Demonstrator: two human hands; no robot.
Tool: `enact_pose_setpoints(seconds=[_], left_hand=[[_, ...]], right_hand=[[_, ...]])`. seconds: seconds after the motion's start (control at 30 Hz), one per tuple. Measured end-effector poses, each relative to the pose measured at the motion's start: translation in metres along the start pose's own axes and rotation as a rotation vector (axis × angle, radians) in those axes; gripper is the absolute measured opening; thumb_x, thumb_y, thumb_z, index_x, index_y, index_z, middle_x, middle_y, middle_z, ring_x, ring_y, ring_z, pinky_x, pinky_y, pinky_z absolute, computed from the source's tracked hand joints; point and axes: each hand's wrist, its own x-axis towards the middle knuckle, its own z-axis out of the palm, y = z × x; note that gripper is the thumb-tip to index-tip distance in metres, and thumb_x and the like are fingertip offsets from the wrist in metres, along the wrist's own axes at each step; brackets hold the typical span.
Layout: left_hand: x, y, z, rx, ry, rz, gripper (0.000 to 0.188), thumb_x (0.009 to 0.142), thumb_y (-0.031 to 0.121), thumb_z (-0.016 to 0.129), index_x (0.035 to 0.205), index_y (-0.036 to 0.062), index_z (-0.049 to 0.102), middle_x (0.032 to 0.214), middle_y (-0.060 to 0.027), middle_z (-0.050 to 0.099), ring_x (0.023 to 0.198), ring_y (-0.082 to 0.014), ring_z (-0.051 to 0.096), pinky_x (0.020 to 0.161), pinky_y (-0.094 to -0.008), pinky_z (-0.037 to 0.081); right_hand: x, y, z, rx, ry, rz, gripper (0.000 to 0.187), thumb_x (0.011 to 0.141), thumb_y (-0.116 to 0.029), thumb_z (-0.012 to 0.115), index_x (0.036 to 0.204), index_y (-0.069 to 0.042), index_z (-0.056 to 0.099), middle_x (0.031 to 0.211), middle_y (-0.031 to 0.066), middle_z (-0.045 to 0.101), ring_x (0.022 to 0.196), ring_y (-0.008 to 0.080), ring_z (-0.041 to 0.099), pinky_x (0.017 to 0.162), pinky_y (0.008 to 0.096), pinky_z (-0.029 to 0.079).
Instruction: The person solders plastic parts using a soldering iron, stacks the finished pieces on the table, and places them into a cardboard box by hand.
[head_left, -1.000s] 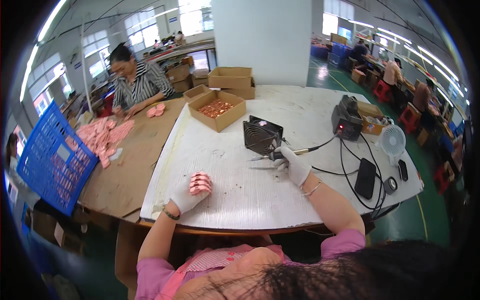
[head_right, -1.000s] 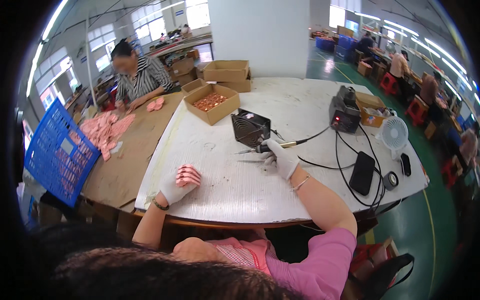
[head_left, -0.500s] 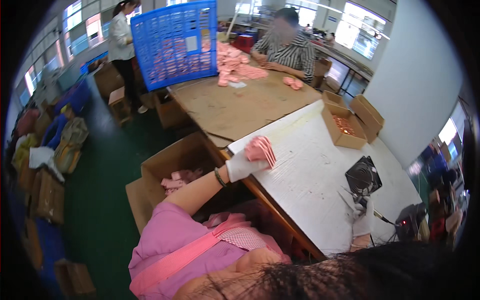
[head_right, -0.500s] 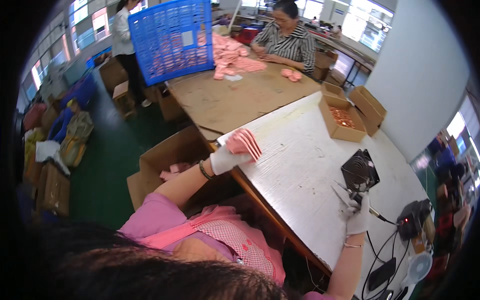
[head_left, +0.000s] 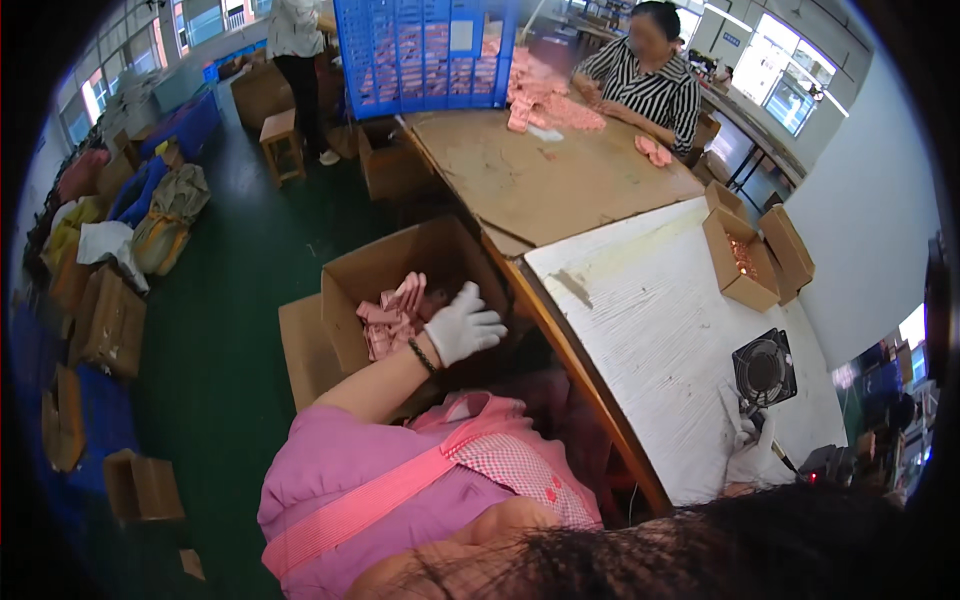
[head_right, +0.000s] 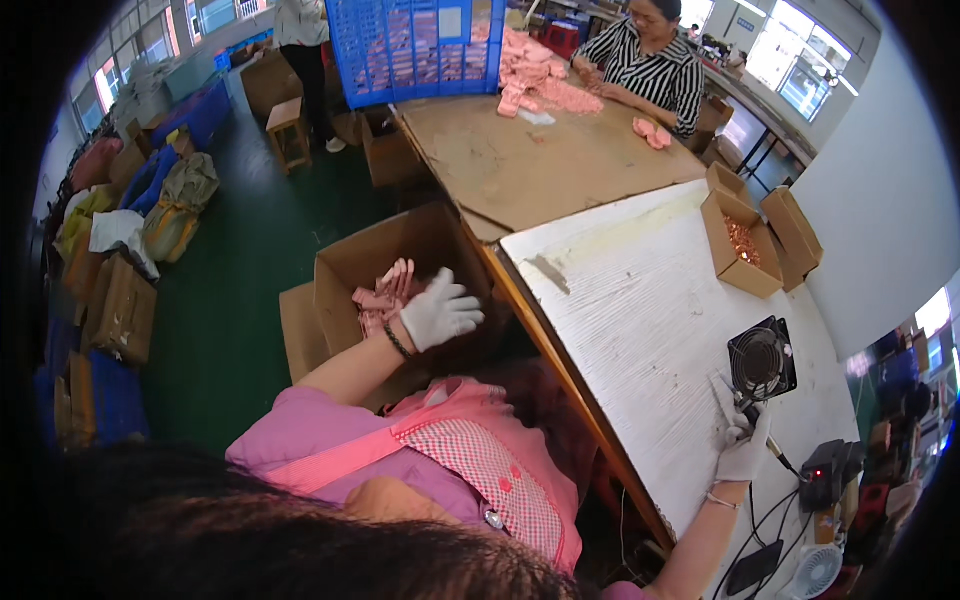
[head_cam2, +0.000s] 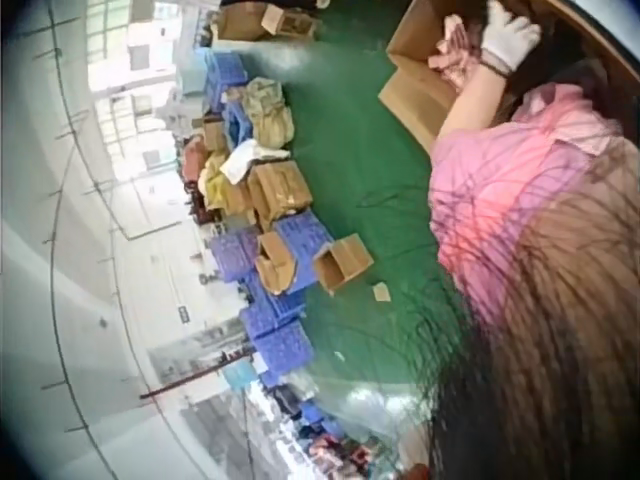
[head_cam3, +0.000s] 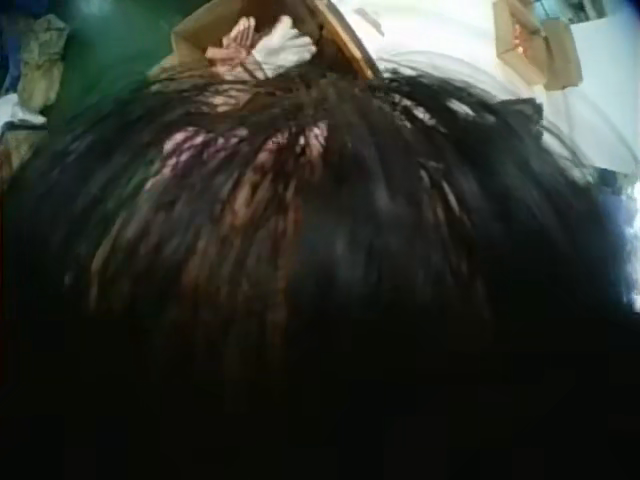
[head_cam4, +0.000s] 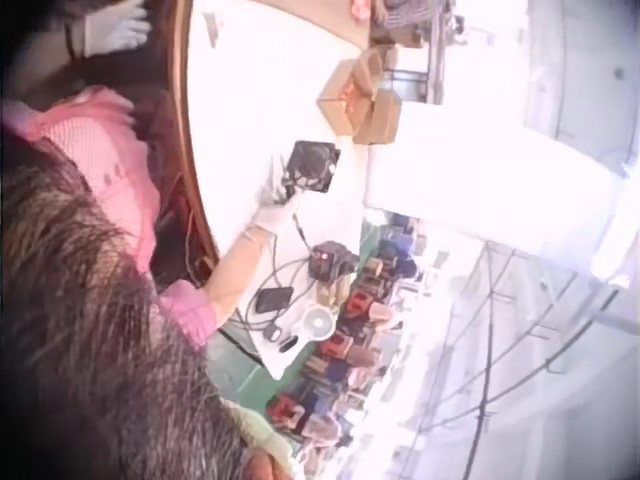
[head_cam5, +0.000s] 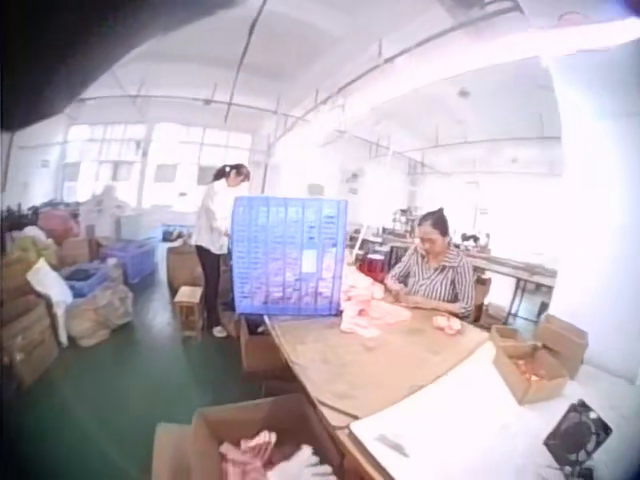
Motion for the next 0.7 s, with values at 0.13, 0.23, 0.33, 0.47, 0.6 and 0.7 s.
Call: enact_pose_setpoints(seconds=[0.13,0.23,0.33,0.47,0.6,0.7], left_hand=[[-0.024,-0.043,0.057,0.332,0.161,-0.156,0.03,0.092,0.026,0.048,0.116,0.0066,0.046,0.1,-0.0116,0.057,0.082,-0.0223,0.059,0.07,-0.0314,0.05],[-0.027,-0.058,0.071,0.554,0.141,-0.219,0.033,0.091,0.021,0.048,0.116,-0.0004,0.046,0.098,-0.0116,0.059,0.08,-0.0177,0.061,0.067,-0.0274,0.051],[-0.033,-0.064,0.069,0.856,0.043,-0.22,0.034,0.088,0.018,0.047,0.115,-0.0008,0.048,0.095,-0.0103,0.061,0.078,-0.0154,0.061,0.068,-0.0264,0.051],[-0.044,-0.071,0.061,1.121,0.028,-0.168,0.039,0.083,0.024,0.053,0.113,-0.0015,0.052,0.093,-0.0096,0.063,0.079,-0.0136,0.061,0.07,-0.0256,0.049],[-0.057,-0.078,0.051,1.532,-0.046,-0.061,0.037,0.084,0.026,0.053,0.111,0.0007,0.057,0.1,-0.0124,0.063,0.089,-0.0209,0.061,0.08,-0.0313,0.047],[-0.057,-0.089,0.046,1.529,-0.11,-0.011,0.034,0.086,0.027,0.052,0.107,0.0019,0.059,0.101,-0.015,0.063,0.094,-0.025,0.06,0.083,-0.0332,0.046]], right_hand=[[0.003,0.003,-0.006,-0.142,0.019,-0.125,0.036,0.092,-0.036,0.05,0.111,-0.007,0.058,0.096,-0.0002,0.062,0.07,0.0016,0.05,0.05,0.0123,0.036],[-0.001,-0.003,0.007,-0.144,0.003,-0.125,0.036,0.092,-0.035,0.05,0.111,-0.006,0.057,0.1,0.0019,0.062,0.069,0.002,0.049,0.049,0.0125,0.034],[-0.003,-0.006,0.009,-0.115,-0.052,-0.099,0.037,0.093,-0.035,0.05,0.112,-0.004,0.056,0.103,0.004,0.061,0.068,0.0019,0.047,0.049,0.0125,0.032],[-0.005,-0.008,0.009,-0.176,-0.047,-0.152,0.039,0.093,-0.034,0.049,0.113,-0.001,0.056,0.103,0.0054,0.061,0.066,0.0011,0.046,0.048,0.0121,0.03],[-0.01,-0.01,0.016,-0.072,0.042,-0.097,0.041,0.093,-0.035,0.049,0.114,0.0,0.055,0.099,0.0049,0.062,0.064,0.001,0.047,0.047,0.012,0.03],[0.0,-0.004,-0.013,-0.212,-0.025,-0.198,0.042,0.093,-0.036,0.05,0.113,0.001,0.055,0.095,0.0038,0.062,0.064,0.0005,0.047,0.047,0.0119,0.03]])
